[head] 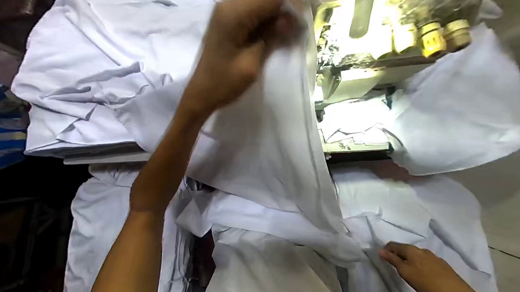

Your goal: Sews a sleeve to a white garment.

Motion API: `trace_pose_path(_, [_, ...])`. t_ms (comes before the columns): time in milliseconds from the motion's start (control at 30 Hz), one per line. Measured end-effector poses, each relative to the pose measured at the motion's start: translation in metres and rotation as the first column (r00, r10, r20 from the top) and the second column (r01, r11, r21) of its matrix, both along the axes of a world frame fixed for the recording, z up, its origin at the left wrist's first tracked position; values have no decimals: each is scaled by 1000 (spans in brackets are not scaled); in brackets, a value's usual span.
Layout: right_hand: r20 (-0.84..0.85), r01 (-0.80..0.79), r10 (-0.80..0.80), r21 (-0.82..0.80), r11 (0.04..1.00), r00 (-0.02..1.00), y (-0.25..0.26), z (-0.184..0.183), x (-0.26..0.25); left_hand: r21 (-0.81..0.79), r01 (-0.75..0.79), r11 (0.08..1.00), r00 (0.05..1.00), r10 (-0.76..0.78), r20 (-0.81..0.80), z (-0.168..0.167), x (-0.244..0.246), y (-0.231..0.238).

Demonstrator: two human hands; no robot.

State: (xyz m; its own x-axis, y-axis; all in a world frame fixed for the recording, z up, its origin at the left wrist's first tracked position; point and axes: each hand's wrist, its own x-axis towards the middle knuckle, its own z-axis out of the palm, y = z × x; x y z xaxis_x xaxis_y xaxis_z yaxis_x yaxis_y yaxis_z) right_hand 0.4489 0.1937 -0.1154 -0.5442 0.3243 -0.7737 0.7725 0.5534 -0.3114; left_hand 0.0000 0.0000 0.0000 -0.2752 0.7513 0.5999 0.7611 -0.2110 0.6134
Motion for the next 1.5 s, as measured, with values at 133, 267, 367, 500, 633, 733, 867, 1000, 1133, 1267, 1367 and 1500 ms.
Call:
trace_pose_path(133, [-496,-34,118,176,984,860,-10,7,-59,-69,-15,998,999,18,44,-46,38,21])
trace_pose_path(267, [-873,109,135,209,972,469,-24,32,-167,-53,-72,996,975,81,205,-61,57,25])
trace_pose_path(367, [-951,65,98,122,990,292,-28,45,-225,-50,-93,994,951,104,292,-56,66,23])
trace_pose_path(500, [-987,27,-33,-30,999,160,-36,48,-253,-65,-139,988,935,153,319,-53,70,19])
trace_pose_path(633, [-985,40,-105,-100,994,137,-37,43,-253,-117,-228,967,911,254,324,-55,75,15])
trace_pose_path(733, [-979,37,-125,-121,992,164,-34,41,-250,-127,-226,966,896,257,361,-59,77,16])
trace_pose_path(867, [-967,-48,-233,-239,970,105,-30,44,-250,-252,-61,966,958,127,256,-64,73,-11])
trace_pose_path(1000, [-955,-101,-290,-284,954,-56,-25,51,-230,-462,-203,864,979,181,-91,-94,48,-112])
trace_pose_path(1133, [-903,-134,-400,-383,914,-154,-30,58,-187,-545,-451,707,891,326,-316,-108,37,-252])
trace_pose_path(1267, [-907,-42,-371,-370,928,-200,-36,59,-176,-432,-619,656,785,501,-364,-63,56,-333])
trace_pose_path(1367, [-901,44,-421,-427,903,-107,-31,40,-208,-273,-608,746,779,627,-22,-33,48,-320])
trace_pose_path(1500, [-896,86,-444,-441,894,26,-33,9,-254,-328,-700,634,698,704,-129,-66,-32,-312])
